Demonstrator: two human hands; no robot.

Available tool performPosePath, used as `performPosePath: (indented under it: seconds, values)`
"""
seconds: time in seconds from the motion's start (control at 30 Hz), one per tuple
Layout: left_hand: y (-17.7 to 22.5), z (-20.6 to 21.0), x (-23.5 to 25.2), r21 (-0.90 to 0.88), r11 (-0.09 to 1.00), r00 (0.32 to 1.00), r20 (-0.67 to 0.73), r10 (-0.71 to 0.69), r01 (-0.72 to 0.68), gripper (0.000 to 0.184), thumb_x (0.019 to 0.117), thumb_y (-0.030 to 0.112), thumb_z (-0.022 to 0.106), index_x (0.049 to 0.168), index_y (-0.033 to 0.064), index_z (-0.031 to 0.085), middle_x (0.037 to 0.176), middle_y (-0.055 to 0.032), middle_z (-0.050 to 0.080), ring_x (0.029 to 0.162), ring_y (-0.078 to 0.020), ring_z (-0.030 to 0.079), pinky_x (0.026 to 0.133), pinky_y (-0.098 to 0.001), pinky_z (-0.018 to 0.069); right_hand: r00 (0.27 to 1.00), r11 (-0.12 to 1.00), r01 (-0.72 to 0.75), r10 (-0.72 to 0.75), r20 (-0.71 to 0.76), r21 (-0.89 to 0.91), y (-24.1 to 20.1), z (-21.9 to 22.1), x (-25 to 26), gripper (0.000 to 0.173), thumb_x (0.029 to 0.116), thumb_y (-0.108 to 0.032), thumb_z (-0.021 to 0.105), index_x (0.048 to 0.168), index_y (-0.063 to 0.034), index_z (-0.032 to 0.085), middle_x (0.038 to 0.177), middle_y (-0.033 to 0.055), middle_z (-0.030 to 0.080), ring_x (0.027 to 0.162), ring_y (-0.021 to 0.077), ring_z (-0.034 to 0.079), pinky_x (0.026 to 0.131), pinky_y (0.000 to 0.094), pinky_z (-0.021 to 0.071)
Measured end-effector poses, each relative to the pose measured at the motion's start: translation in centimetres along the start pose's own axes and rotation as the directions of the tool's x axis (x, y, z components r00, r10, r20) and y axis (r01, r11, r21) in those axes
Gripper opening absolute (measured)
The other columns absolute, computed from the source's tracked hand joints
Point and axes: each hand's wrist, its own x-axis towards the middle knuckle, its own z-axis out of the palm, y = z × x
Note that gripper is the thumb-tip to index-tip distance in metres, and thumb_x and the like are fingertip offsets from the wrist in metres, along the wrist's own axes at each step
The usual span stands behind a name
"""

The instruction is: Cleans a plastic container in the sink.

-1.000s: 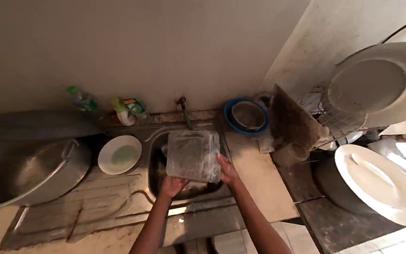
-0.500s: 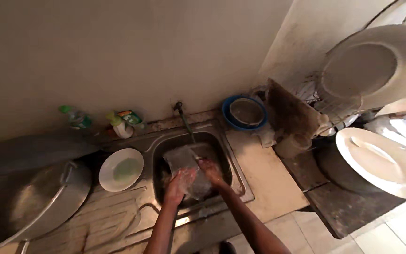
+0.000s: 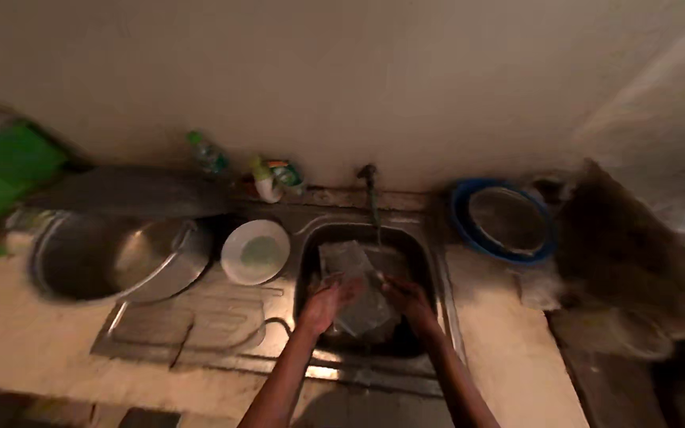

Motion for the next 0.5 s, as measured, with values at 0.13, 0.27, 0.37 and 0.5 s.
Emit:
performPosePath:
  seconds: [0.13,0.27,0.37,0.5]
  values:
    - [-2.7,0.6,-1.2,-0.087,0.996,0.994,-0.105,-0.034,0.025,0.037,0.1099,0.016,0.037,0.139,-0.0020,0.050,0.117,-0.0211,0.070,0.102,-0.0315,0.071,0.090,-0.0483,0.0592,0.984,0.938,0.177,-0.168,0.055,-0.298,-5.5,0.8,5.7,0.036,0.0975,-0.030,0.069,0.122,-0.0042,0.067,0.103,0.0101,0.071,0.088,0.0166,0.068,0.078,0.0367,0.0598]
    - [-3.9,-0.9,-2.5,-0.117,0.991,0.950,-0.297,-0.095,0.062,0.028,0.1066,0.019,0.051,0.129,0.0036,0.056,0.095,-0.0110,0.069,0.075,-0.0189,0.068,0.069,-0.0351,0.0598,0.970,0.928,0.242,-0.226,0.088,-0.282,-7.5,3.6,9.9,0.032,0.0974,-0.022,0.068,0.115,0.0043,0.063,0.097,0.0128,0.066,0.082,0.0160,0.063,0.073,0.0311,0.0557]
    - [-4.4,-3.1,-3.4,-0.103,0.995,0.932,-0.360,-0.050,0.013,0.028,0.1068,0.021,0.051,0.130,0.0064,0.056,0.094,-0.0072,0.068,0.071,-0.0139,0.065,0.063,-0.0310,0.0575,0.969,0.893,0.236,-0.243,0.029,-0.384,-10.9,3.3,11.4,0.030,0.1023,-0.017,0.061,0.121,0.0064,0.062,0.104,0.0199,0.067,0.090,0.0238,0.065,0.083,0.0382,0.0570]
    - [-4.8,-4.1,-3.8,-0.150,0.988,0.925,-0.380,-0.020,-0.040,0.030,0.1083,0.024,0.046,0.131,0.0063,0.054,0.100,-0.0089,0.068,0.080,-0.0162,0.067,0.071,-0.0349,0.0586,0.967,0.833,0.244,-0.249,0.057,-0.497,-13.1,2.6,10.3,0.030,0.1006,-0.024,0.066,0.117,0.0008,0.060,0.095,0.0168,0.065,0.080,0.0257,0.065,0.074,0.0453,0.0574]
